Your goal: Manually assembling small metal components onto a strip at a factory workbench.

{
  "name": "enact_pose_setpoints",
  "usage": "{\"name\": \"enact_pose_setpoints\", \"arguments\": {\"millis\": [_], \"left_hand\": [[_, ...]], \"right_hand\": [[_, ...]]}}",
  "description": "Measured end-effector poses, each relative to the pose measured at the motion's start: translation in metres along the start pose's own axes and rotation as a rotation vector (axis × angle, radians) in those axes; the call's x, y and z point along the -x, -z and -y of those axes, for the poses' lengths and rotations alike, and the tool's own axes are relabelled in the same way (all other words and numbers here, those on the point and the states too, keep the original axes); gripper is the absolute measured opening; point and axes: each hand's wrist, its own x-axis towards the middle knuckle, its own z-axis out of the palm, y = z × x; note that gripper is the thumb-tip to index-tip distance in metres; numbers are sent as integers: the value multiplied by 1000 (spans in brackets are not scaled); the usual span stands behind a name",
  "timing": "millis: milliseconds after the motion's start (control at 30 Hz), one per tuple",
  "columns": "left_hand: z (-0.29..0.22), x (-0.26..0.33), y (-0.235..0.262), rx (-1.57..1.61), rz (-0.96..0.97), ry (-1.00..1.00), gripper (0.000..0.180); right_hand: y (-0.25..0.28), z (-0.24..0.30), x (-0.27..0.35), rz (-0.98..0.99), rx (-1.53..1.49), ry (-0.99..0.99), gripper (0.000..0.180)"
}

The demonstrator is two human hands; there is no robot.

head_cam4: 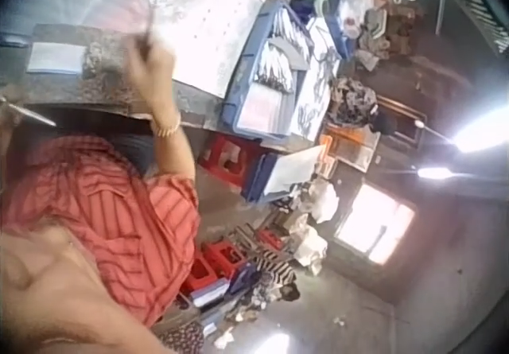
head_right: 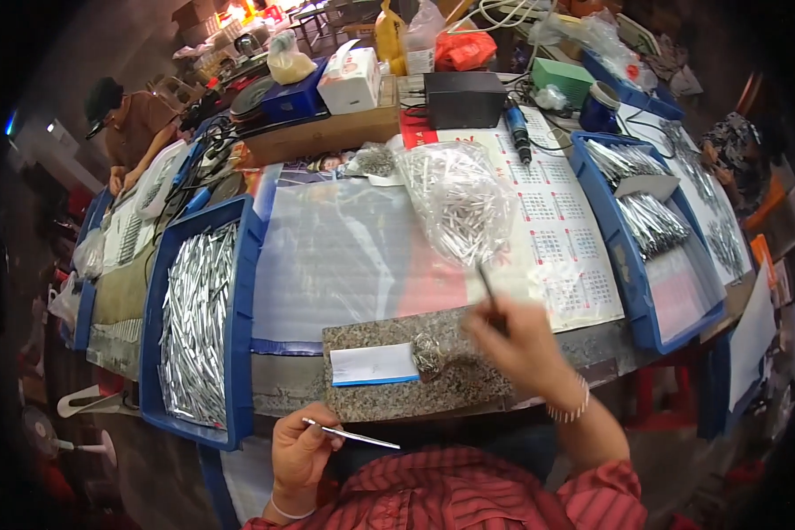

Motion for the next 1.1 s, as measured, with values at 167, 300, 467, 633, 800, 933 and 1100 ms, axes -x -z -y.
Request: {"name": "enact_pose_setpoints", "arguments": {"millis": [167,300,467,633,800,933,1100], "left_hand": [[3,4,10,-182,-8,-180,14],[5,9,18,-225,-35,-147,14],[3,14,26,-185,-97,-108,13],[2,11,22,-342,-42,-59,14],[1,13,14,-309,22,-30,16],[1,18,15,-293,24,-33,18],[4,15,11,-320,24,-30,16]], "right_hand": [[13,-28,-97,-127,310,243,13],[4,-55,-138,-81,495,246,15],[-24,-54,-143,-67,881,236,15],[-24,-62,-149,-33,914,166,14],[-10,-60,-142,-59,855,171,10],[-8,-56,-142,-67,837,232,9],[5,-58,-140,-113,809,262,10]]}}
